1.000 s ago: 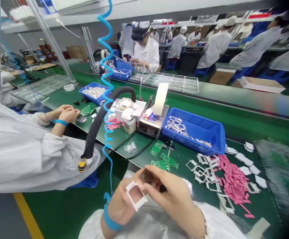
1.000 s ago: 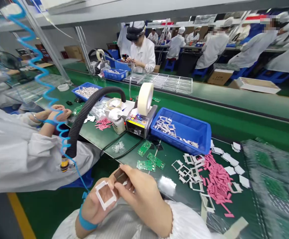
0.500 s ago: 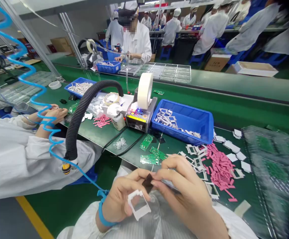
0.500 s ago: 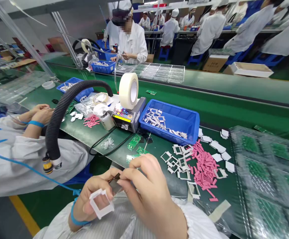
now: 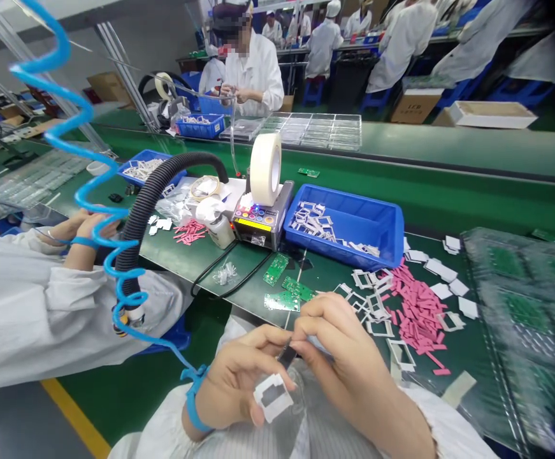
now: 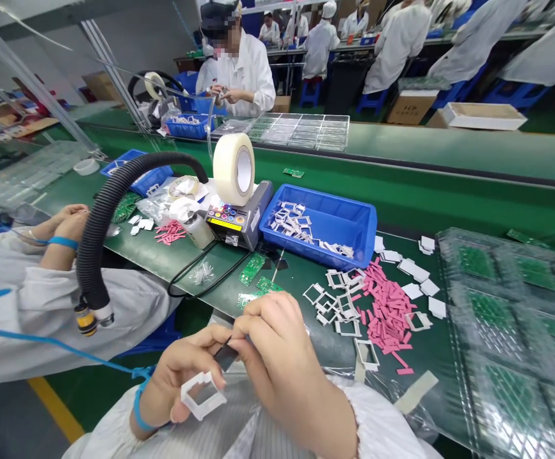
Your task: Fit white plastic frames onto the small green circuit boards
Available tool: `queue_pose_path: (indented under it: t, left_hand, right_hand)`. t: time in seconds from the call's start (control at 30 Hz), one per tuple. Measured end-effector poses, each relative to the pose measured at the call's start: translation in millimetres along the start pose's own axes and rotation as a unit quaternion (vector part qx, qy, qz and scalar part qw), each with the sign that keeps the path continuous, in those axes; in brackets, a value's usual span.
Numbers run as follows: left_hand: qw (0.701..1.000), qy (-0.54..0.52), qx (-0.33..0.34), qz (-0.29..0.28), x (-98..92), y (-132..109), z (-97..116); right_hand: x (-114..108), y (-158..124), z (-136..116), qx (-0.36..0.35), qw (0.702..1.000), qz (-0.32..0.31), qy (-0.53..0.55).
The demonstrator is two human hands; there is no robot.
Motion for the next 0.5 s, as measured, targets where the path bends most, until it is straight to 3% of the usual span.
queue_pose_path:
  t: [0.13,0.27,0.37,0.5]
  left_hand:
    - [1.000,-0.002,-0.020,0.021,-1.9,4.0,-10.3]
    - [0.984,-0.126,-0.052,0.117,-21.1,7.8,-29.7]
    - [0.961,-0.196,-0.058,0.188,-41.7,6.5,-39.4]
    - [0.945,-0.218,-0.087,0.229,-59.5,-1.4,-50.2]
  right_hand:
    - [-0.2,-3.5,-4.5,-0.022,0.998,0.000,-0.062]
    - [4.1,-13.7,4.6,0.016,0.997,-0.057,-0.051]
    - [22.2,-32.3,45.4,0.111,0.984,-0.121,-0.072]
    - [56.9,-61.7,112.3,0.183,0.924,-0.221,-0.255]
Point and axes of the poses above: each hand's wrist, its own y-axis towards the middle knuckle, its own x-axis out of the palm, z = x × y, the point moved 10 cm from there along y, towards the middle knuckle, and after that the axes turned 1 degree about -y, right-handed, at the moved point
